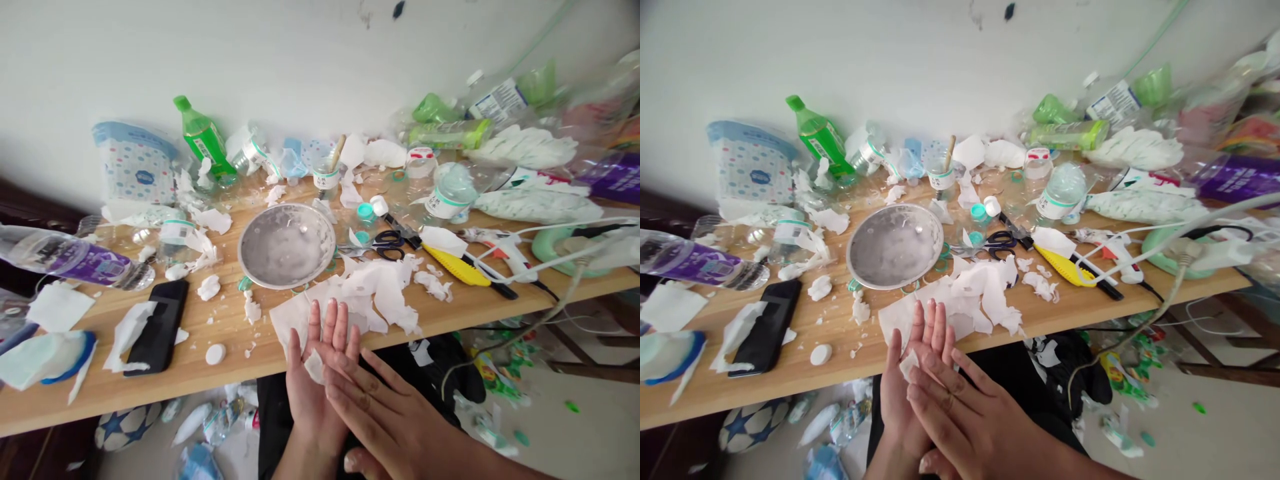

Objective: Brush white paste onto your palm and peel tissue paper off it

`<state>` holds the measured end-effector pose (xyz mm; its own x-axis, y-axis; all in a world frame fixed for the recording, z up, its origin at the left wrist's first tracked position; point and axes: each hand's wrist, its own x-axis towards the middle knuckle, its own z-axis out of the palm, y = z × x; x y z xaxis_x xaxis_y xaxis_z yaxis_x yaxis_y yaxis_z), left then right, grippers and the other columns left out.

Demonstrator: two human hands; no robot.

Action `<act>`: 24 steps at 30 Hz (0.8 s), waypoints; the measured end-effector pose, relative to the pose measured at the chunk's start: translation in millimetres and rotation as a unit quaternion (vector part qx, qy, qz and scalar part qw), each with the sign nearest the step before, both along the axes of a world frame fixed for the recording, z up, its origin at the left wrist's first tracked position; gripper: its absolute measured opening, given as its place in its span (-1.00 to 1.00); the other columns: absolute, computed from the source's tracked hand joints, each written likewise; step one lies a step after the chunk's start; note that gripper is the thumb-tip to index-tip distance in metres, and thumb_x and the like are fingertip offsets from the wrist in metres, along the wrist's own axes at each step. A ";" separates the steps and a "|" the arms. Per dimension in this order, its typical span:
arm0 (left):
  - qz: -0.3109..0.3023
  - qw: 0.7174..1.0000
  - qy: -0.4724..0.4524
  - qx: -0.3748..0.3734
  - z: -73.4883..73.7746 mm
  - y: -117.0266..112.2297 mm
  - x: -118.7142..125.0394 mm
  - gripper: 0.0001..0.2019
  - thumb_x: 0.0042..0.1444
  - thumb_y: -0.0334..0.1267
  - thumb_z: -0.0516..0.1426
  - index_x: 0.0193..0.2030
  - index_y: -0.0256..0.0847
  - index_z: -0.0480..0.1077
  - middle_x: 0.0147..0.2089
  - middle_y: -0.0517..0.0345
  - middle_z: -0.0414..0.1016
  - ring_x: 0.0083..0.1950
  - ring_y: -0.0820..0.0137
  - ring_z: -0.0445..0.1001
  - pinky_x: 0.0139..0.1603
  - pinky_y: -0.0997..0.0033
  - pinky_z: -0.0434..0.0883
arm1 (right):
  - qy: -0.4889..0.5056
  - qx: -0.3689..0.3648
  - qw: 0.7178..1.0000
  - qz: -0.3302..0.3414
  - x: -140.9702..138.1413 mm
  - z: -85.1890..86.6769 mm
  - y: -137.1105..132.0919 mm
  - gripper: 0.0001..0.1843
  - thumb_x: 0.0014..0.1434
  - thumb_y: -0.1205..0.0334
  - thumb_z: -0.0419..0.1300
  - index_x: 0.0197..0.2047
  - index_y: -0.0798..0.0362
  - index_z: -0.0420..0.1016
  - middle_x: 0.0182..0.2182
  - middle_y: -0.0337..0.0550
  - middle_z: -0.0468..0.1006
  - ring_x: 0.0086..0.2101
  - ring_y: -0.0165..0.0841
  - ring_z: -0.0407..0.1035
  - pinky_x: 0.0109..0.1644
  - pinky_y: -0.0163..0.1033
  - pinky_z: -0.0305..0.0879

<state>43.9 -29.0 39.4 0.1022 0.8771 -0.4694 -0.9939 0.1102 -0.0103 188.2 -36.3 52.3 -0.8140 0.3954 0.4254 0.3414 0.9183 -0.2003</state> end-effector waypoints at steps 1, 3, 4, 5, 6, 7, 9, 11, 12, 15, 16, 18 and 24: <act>-0.003 1.000 0.002 0.007 -1.5 0.5 -0.7 -0.53 0.41 0.01 -0.16 0.20 -0.09 0.41 0.37 -0.05 0.38 0.39 0.21 0.33 0.30 0.14 0.34 | -0.004 0.000 1.000 0.004 0.2 -1.8 -1.4 -0.44 0.36 0.16 0.09 0.28 0.40 0.30 0.34 0.21 0.25 0.38 0.06 0.01 0.46 0.21 -0.06; -0.011 1.000 0.011 0.014 -3.1 1.4 -1.7 -0.53 0.40 0.02 -0.16 0.21 -0.06 0.41 0.38 -0.01 0.36 0.41 0.21 0.28 0.36 0.08 0.26 | -0.016 -0.002 1.000 0.008 0.4 -4.9 -4.0 -0.44 0.36 0.15 0.10 0.29 0.37 0.30 0.35 0.17 0.24 0.38 0.03 0.01 0.46 0.18 -0.04; -0.014 1.000 0.015 0.014 -3.2 1.7 -2.0 -0.53 0.40 0.03 -0.15 0.21 -0.05 0.41 0.38 0.01 0.36 0.43 0.21 0.25 0.39 0.07 0.21 | -0.020 -0.003 1.000 0.007 0.3 -6.0 -5.1 -0.44 0.36 0.16 0.11 0.29 0.36 0.30 0.36 0.14 0.24 0.38 0.01 0.00 0.46 0.17 -0.04; -0.015 1.000 0.019 0.012 -3.0 2.0 -2.0 -0.54 0.40 0.02 -0.15 0.20 -0.04 0.41 0.39 0.02 0.35 0.45 0.21 0.22 0.42 0.06 0.16 | -0.020 -0.005 1.000 0.005 0.2 -6.7 -5.8 -0.44 0.36 0.16 0.10 0.29 0.36 0.31 0.35 0.13 0.24 0.38 0.00 0.00 0.46 0.16 -0.03; -0.017 1.000 0.023 0.012 -2.6 2.3 -2.0 -0.54 0.40 0.02 -0.15 0.20 -0.04 0.42 0.40 0.04 0.34 0.47 0.22 0.18 0.45 0.06 0.12 | -0.021 -0.007 1.000 0.003 0.1 -6.8 -6.2 -0.45 0.36 0.17 0.10 0.30 0.36 0.30 0.35 0.13 0.25 0.38 -0.01 0.01 0.46 0.16 0.00; -0.018 0.999 0.025 0.014 -2.2 2.6 -1.9 -0.54 0.40 0.01 -0.15 0.19 -0.04 0.42 0.41 0.05 0.32 0.48 0.22 0.15 0.46 0.06 0.08 | -0.019 -0.008 1.000 0.000 0.0 -6.4 -6.2 -0.45 0.36 0.19 0.10 0.30 0.37 0.30 0.34 0.14 0.25 0.38 0.00 0.02 0.45 0.16 0.03; -0.020 0.999 0.026 0.020 -1.2 3.4 -1.8 -0.54 0.40 0.00 -0.16 0.20 -0.04 0.41 0.44 0.06 0.28 0.50 0.22 0.11 0.47 0.04 0.05 | -0.010 -0.011 1.000 -0.002 -0.2 -3.7 -4.8 -0.47 0.37 0.22 0.09 0.29 0.39 0.29 0.33 0.17 0.28 0.37 0.00 0.04 0.42 0.15 0.11; -0.019 0.999 0.027 0.022 -0.2 4.5 -2.4 -0.54 0.40 0.01 -0.16 0.20 -0.03 0.41 0.43 0.07 0.28 0.50 0.23 0.12 0.47 0.03 0.06 | 0.001 -0.016 1.000 -0.001 -0.1 0.6 -2.4 -0.49 0.38 0.24 0.07 0.28 0.40 0.29 0.31 0.18 0.31 0.37 0.00 0.05 0.39 0.14 0.17; -0.016 0.999 0.027 0.023 0.3 5.2 -2.9 -0.54 0.40 0.02 -0.16 0.20 -0.03 0.41 0.42 0.06 0.31 0.48 0.24 0.15 0.45 0.04 0.09 | 0.006 -0.020 1.000 0.001 0.2 2.8 -1.2 -0.50 0.38 0.26 0.06 0.28 0.39 0.30 0.31 0.18 0.31 0.37 -0.01 0.04 0.38 0.14 0.19; -0.005 0.999 0.027 0.038 1.5 7.0 -5.0 -0.55 0.41 0.01 -0.16 0.20 -0.02 0.41 0.36 0.05 0.40 0.40 0.32 0.30 0.37 0.14 0.24 | 0.019 -0.025 0.999 -0.017 0.9 6.6 1.0 -0.53 0.36 0.33 0.05 0.27 0.39 0.29 0.31 0.19 0.31 0.37 -0.05 0.05 0.38 0.11 0.20; 0.000 0.999 0.025 0.044 1.6 7.3 -5.6 -0.54 0.41 0.01 -0.16 0.21 -0.03 0.41 0.34 0.05 0.42 0.38 0.33 0.33 0.33 0.17 0.29 | 0.021 -0.027 0.999 -0.031 0.9 6.4 1.1 -0.52 0.35 0.35 0.04 0.27 0.40 0.27 0.31 0.20 0.31 0.37 -0.06 0.06 0.38 0.09 0.20; 0.005 0.999 0.020 0.047 1.2 7.4 -6.1 -0.54 0.41 0.01 -0.17 0.21 -0.03 0.41 0.32 0.05 0.44 0.35 0.33 0.37 0.30 0.18 0.32 | 0.032 -0.025 0.998 -0.052 0.1 4.2 0.6 -0.51 0.33 0.38 0.03 0.28 0.43 0.25 0.30 0.22 0.32 0.37 -0.09 0.08 0.38 0.07 0.21; -0.003 1.000 0.019 0.023 -1.1 5.5 -3.3 -0.53 0.41 0.01 -0.16 0.18 -0.06 0.44 0.32 0.01 0.44 0.38 0.26 0.33 0.37 0.10 0.24 | 0.031 -0.024 0.999 -0.014 -4.0 -2.9 -0.8 -0.50 0.31 0.35 0.08 0.27 0.37 0.28 0.30 0.15 0.34 0.36 0.00 0.06 0.36 0.15 0.22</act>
<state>40.6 -23.5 38.2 0.0913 0.8970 -0.4325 -0.9927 0.1163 0.0318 184.2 -37.1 49.3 -0.7753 0.4389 0.4542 0.3529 0.8974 -0.2647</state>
